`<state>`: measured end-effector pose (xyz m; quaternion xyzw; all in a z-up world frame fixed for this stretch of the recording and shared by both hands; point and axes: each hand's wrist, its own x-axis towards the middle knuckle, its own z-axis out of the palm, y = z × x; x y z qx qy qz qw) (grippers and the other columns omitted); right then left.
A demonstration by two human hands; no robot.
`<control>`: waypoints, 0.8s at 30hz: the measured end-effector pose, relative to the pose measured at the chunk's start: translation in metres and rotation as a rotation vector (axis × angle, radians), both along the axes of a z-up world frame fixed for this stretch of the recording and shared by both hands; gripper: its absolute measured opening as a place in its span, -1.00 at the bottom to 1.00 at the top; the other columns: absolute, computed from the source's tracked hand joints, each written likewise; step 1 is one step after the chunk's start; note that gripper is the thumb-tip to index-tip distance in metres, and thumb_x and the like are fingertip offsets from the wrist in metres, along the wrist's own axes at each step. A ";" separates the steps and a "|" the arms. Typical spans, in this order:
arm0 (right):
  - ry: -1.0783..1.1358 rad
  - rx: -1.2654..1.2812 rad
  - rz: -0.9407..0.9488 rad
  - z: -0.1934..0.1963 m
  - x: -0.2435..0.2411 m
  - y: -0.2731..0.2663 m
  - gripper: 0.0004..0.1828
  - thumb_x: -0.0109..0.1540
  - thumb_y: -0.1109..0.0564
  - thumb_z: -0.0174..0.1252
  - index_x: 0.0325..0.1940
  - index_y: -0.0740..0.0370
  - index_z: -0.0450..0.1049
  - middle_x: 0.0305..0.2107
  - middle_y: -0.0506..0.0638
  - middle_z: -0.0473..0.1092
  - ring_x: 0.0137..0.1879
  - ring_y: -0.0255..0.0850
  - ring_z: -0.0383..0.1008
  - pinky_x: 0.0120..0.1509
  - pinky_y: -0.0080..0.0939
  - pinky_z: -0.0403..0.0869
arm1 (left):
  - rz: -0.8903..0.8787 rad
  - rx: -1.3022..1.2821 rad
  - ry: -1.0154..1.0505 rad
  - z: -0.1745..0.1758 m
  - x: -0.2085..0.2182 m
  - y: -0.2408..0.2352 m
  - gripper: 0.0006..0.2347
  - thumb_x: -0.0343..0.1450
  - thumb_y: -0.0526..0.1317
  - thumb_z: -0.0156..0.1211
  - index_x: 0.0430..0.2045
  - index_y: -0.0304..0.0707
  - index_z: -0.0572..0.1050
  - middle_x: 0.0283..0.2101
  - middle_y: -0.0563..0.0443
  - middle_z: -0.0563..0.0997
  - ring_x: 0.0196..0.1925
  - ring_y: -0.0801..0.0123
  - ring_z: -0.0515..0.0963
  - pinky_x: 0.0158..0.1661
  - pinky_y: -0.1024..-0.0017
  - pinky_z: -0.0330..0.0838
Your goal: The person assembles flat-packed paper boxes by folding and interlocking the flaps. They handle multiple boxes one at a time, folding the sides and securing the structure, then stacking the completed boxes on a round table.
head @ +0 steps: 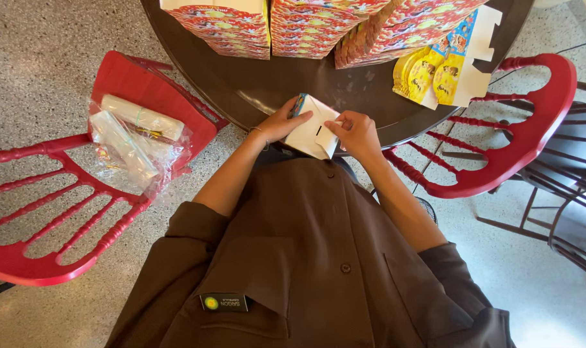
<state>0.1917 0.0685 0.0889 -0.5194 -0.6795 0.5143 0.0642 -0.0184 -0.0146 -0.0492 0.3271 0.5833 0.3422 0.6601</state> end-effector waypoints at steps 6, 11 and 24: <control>-0.107 0.326 0.078 -0.031 0.002 -0.010 -0.68 0.22 -0.04 0.41 -0.33 0.29 0.58 -0.70 -0.01 0.41 -0.63 -0.26 0.41 -0.50 -0.21 0.34 | -0.079 -0.035 0.229 -0.012 0.014 -0.002 -0.31 0.46 0.28 -0.14 0.37 -0.25 0.20 0.16 -0.27 0.54 0.18 0.08 0.55 0.16 0.33 0.36; -0.124 0.576 0.211 -0.035 -0.003 -0.012 -0.72 0.22 -0.04 0.39 -0.33 0.22 0.59 -0.66 0.01 0.45 -0.56 -0.12 0.48 -0.46 -0.16 0.39 | -0.044 -0.026 0.235 -0.027 0.015 -0.007 -0.35 0.52 0.28 -0.22 0.27 -0.35 0.29 0.16 -0.32 0.52 0.20 0.03 0.52 0.17 0.29 0.33; 0.007 0.079 0.014 -0.001 -0.014 -0.011 -0.81 0.22 0.13 0.31 -0.14 0.26 0.65 -0.74 -0.04 0.40 -0.67 -0.35 0.42 -0.54 -0.30 0.37 | 0.315 -0.223 -0.817 -0.015 0.010 -0.021 -0.59 0.43 -0.12 0.32 0.11 -0.35 0.45 0.01 -0.09 0.64 -0.02 0.31 0.66 -0.06 0.34 0.59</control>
